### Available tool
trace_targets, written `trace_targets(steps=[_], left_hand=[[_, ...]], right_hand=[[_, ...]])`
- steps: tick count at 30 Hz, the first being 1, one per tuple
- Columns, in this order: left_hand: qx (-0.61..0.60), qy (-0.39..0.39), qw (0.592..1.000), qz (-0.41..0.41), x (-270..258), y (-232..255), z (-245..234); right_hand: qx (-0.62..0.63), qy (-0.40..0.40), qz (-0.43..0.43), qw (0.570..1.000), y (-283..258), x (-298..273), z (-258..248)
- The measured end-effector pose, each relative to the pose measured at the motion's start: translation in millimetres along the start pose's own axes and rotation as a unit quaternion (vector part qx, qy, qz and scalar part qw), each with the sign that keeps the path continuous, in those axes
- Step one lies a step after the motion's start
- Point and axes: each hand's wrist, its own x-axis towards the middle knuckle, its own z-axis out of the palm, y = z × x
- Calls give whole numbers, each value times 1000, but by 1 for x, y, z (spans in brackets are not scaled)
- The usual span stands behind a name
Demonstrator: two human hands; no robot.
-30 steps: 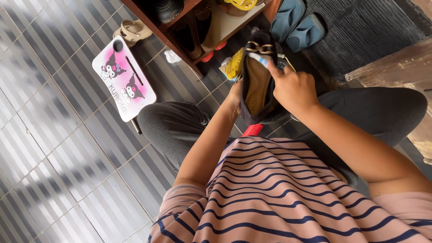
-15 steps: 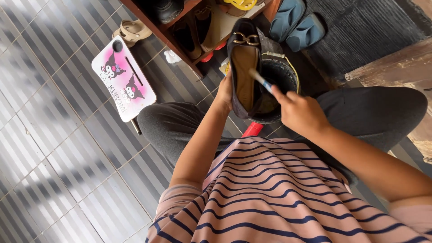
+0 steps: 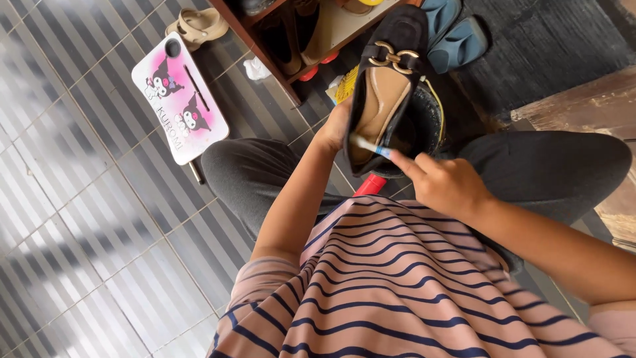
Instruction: The person sits on the floor and scrubs a black flat shoe with a toothbrush, dipping it into a bucket of water. They then switch to a beige flat shoe and continue scrubbing the exterior and interior surfaces with the toothbrush.
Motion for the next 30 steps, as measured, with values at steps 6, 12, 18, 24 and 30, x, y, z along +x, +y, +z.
trace_targets(steps=[6,12,18,24,30], left_hand=[[51,-49,997,38,-6,-34,-32],[96,-96,988,77,1,-8,-19],[137,-143,974,111,24,-3,-5],[180,-192,954,145,29,-2,-1],[218,-228,932,179,25,-4,-6]], right_hand=[[-121,-56,32,991,53,10,-6],[-86,16,116,989,14,25,-3],[-4,-11,115,993,-35,-9,17],[95,-68,82,990,-18,1,-8],[140,-176,-29,974,21,26,-14]])
